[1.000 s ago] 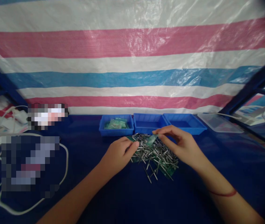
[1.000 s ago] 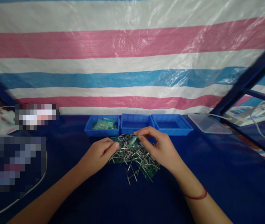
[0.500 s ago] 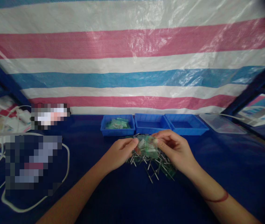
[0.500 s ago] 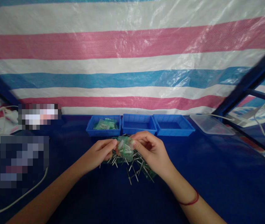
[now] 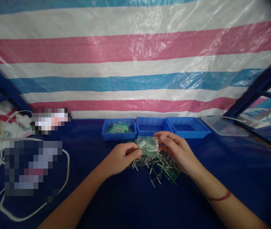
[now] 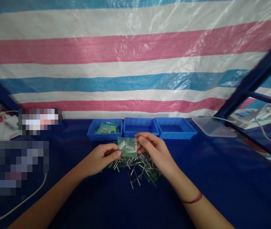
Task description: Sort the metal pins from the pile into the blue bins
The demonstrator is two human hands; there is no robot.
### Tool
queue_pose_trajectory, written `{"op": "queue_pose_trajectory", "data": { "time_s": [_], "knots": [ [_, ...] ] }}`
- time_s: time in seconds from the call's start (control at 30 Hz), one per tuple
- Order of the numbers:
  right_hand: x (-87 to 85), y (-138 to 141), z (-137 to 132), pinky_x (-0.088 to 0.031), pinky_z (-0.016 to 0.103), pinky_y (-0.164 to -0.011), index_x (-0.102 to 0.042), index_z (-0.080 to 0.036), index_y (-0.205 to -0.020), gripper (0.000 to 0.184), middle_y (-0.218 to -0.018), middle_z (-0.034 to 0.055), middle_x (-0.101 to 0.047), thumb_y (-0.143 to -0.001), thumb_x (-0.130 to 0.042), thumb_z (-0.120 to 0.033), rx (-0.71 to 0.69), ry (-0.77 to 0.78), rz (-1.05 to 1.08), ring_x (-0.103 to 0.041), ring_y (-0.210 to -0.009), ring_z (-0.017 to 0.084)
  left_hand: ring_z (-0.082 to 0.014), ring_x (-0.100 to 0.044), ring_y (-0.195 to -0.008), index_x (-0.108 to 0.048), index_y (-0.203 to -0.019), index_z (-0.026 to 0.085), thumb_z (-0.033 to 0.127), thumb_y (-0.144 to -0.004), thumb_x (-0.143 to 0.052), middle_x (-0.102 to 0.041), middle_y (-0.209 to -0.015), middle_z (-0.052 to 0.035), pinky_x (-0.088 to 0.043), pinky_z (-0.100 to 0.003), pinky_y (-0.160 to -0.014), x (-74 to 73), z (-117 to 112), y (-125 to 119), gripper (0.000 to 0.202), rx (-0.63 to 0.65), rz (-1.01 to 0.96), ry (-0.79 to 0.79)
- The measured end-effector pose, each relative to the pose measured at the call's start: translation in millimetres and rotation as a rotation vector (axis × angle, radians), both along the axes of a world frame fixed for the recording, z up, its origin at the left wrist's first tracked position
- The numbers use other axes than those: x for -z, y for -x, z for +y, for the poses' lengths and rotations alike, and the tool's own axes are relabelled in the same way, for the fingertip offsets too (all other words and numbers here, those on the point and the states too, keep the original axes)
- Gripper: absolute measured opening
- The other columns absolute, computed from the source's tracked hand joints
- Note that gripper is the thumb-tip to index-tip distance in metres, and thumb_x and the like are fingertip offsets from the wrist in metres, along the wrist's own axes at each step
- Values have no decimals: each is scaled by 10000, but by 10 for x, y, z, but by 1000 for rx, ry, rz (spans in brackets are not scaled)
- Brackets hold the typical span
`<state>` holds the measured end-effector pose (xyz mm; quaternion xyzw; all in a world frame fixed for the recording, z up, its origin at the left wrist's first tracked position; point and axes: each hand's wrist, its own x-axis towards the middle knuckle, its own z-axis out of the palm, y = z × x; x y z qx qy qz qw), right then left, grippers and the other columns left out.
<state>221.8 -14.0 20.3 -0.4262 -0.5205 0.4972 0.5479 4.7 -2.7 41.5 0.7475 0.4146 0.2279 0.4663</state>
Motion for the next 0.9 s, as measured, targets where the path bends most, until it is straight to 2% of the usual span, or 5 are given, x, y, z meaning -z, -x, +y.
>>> {"op": "queue_pose_trajectory", "data": {
  "time_s": [0.23,0.47,0.63,0.73,0.9],
  "knots": [
    [-32,-23,-4,-419,248,-573,-642,-178,-791,226,-622,-16,-550,-811,-633,-403,55,-51,-245,-495,-584,110,-98,-424,-573,-636,-834,147,413,-850,-537,-500,-640,27,-295,-203,-521,49,18,8,284,-26,8,-41],
    [-5,-16,0,-315,214,-454,-645,-181,-861,204,-596,-42,-526,-792,-665,-372,87,-45,-169,-406,-490,65,-90,-502,-579,-636,-952,158,384,-809,-597,-613,-768,-6,-386,-197,-529,136,70,1,271,-142,-160,24],
    [-39,3,-28,-384,216,-430,-645,-187,-858,183,-654,-9,-625,-782,-678,-350,21,-14,-108,-518,-511,92,-68,-468,-476,-622,-979,155,358,-782,-620,-565,-651,34,-375,-191,-473,96,80,-9,283,-199,-217,95],
    [-74,17,-41,-425,224,-447,-658,-178,-841,177,-674,13,-663,-779,-682,-342,2,-23,-93,-556,-535,103,-78,-488,-491,-637,-980,148,335,-787,-608,-567,-636,27,-375,-195,-476,60,84,-11,271,-232,-240,122],
    [-65,26,-31,-460,236,-472,-668,-165,-860,205,-748,44,-690,-796,-663,-360,-3,-24,-109,-588,-586,115,-91,-507,-541,-666,-938,145,394,-849,-535,-569,-627,11,-400,-213,-534,46,92,8,295,-258,-220,27]
  ]
}}
